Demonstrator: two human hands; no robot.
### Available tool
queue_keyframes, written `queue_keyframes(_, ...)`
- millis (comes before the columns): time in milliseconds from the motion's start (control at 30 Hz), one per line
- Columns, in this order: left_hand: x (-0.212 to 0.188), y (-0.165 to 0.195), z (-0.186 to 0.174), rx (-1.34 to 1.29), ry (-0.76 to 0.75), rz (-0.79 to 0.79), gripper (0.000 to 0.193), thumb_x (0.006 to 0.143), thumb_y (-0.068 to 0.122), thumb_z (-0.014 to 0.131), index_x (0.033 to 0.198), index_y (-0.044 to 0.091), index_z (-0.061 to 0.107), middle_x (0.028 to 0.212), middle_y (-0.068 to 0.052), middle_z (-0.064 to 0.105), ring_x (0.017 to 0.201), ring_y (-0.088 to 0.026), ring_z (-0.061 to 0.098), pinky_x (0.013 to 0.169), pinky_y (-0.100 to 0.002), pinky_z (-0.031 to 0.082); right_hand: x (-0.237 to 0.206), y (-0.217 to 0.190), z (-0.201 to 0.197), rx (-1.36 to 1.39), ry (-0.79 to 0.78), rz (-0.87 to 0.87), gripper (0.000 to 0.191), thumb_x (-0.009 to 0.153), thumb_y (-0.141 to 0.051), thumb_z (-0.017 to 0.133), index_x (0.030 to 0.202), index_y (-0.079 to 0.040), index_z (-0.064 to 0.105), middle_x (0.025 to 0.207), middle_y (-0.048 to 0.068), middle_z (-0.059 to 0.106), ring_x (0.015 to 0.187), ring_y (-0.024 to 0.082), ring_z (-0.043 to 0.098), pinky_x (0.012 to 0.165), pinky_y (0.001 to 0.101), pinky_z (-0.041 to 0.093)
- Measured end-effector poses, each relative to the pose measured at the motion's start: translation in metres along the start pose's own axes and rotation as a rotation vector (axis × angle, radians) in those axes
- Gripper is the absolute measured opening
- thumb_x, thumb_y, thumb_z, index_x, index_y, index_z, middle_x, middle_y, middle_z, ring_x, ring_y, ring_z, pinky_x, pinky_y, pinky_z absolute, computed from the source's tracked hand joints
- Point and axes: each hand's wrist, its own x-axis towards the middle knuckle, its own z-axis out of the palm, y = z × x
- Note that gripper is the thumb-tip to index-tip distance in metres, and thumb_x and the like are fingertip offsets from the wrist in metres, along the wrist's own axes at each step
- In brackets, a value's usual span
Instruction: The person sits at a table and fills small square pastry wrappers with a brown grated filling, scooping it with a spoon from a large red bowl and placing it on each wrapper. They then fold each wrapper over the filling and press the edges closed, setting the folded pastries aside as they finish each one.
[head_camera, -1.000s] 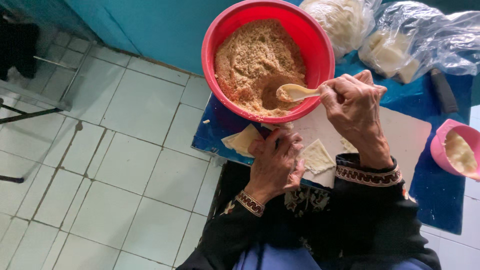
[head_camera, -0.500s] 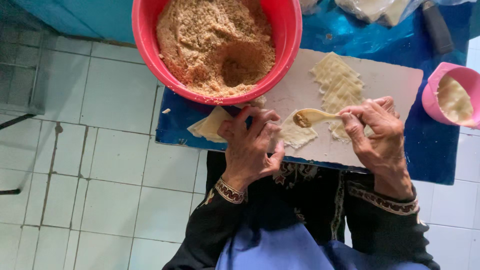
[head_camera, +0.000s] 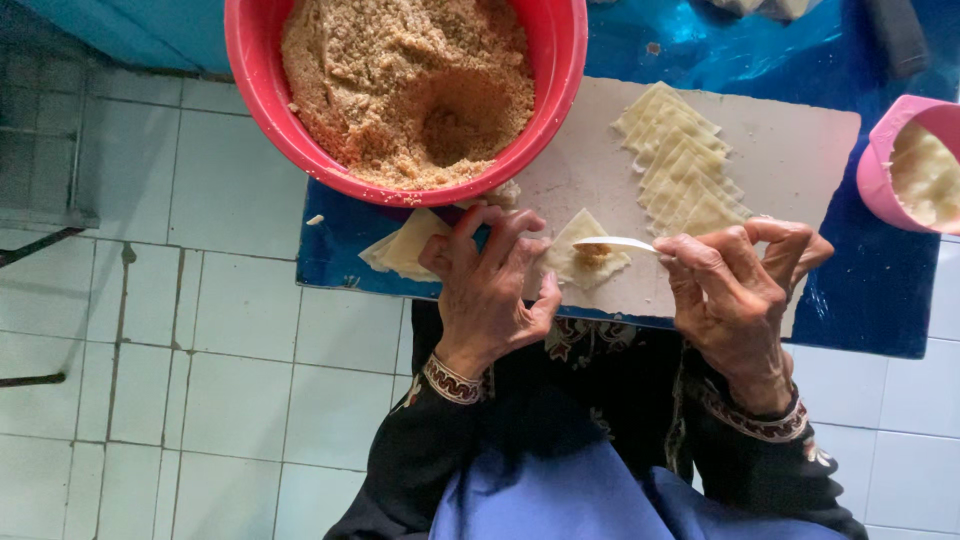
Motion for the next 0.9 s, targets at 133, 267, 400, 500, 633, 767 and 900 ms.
queue_keyframes(133,0.000,0.000,0.000,-0.003,0.002,-0.005,0.038,0.075,0.025,0.078,0.107,0.018,0.061,0.130,0.007,0.059,0.131,-0.028,0.045,0.104,-0.055,0.028,-0.002,-0.005,-0.002,-0.059,-0.003,-0.034,0.015,0.102,-0.016,0.083,0.114,-0.024,0.077,0.096,-0.010,0.065,0.106,0.023,0.045,0.102,0.0421,0.025)
queue_keyframes(267,0.000,-0.001,0.001,-0.009,0.012,-0.003,0.037,0.075,0.025,0.078,0.107,0.019,0.061,0.129,0.007,0.060,0.130,-0.027,0.045,0.104,-0.055,0.028,-0.002,-0.008,-0.004,-0.081,-0.013,-0.052,0.014,0.100,-0.019,0.079,0.113,-0.024,0.079,0.092,-0.008,0.064,0.111,0.022,0.047,0.100,0.0452,0.024)
queue_keyframes(400,-0.002,-0.001,0.001,-0.033,0.004,0.003,0.038,0.076,0.024,0.078,0.109,0.018,0.060,0.130,0.008,0.060,0.132,-0.027,0.045,0.105,-0.054,0.029,-0.001,-0.007,-0.005,-0.133,-0.002,-0.059,0.012,0.100,-0.017,0.082,0.110,-0.022,0.078,0.089,-0.008,0.064,0.112,0.025,0.046,0.102,0.0473,0.024)
queue_keyframes(500,-0.002,-0.001,0.002,-0.024,0.013,-0.005,0.038,0.076,0.023,0.079,0.108,0.018,0.059,0.129,0.008,0.061,0.130,-0.026,0.046,0.105,-0.054,0.028,-0.003,-0.007,-0.004,-0.147,0.019,-0.081,0.012,0.097,-0.015,0.083,0.105,-0.021,0.077,0.085,-0.008,0.064,0.115,0.030,0.046,0.102,0.0500,0.025)
queue_keyframes(633,-0.002,-0.001,0.002,-0.036,-0.001,-0.001,0.038,0.075,0.023,0.078,0.109,0.018,0.060,0.130,0.007,0.060,0.132,-0.027,0.045,0.107,-0.054,0.029,-0.009,-0.008,-0.003,-0.080,-0.002,-0.049,0.013,0.103,-0.017,0.078,0.114,-0.024,0.079,0.094,-0.009,0.065,0.111,0.022,0.046,0.101,0.0462,0.024)
queue_keyframes(767,-0.002,-0.002,0.002,-0.021,0.001,0.001,0.038,0.075,0.024,0.079,0.108,0.018,0.061,0.130,0.006,0.060,0.131,-0.027,0.045,0.106,-0.054,0.029,-0.014,-0.008,-0.001,-0.087,0.003,-0.056,0.010,0.103,-0.018,0.079,0.111,-0.023,0.077,0.095,-0.008,0.065,0.112,0.023,0.047,0.102,0.0462,0.024)
queue_keyframes(900,-0.002,-0.002,0.001,-0.030,-0.003,-0.002,0.037,0.075,0.023,0.079,0.107,0.017,0.061,0.129,0.006,0.060,0.130,-0.028,0.046,0.104,-0.055,0.029,-0.008,-0.010,0.000,0.008,0.016,0.049,0.009,0.104,-0.016,0.079,0.112,-0.018,0.077,0.094,-0.004,0.063,0.110,0.024,0.047,0.100,0.0440,0.025)
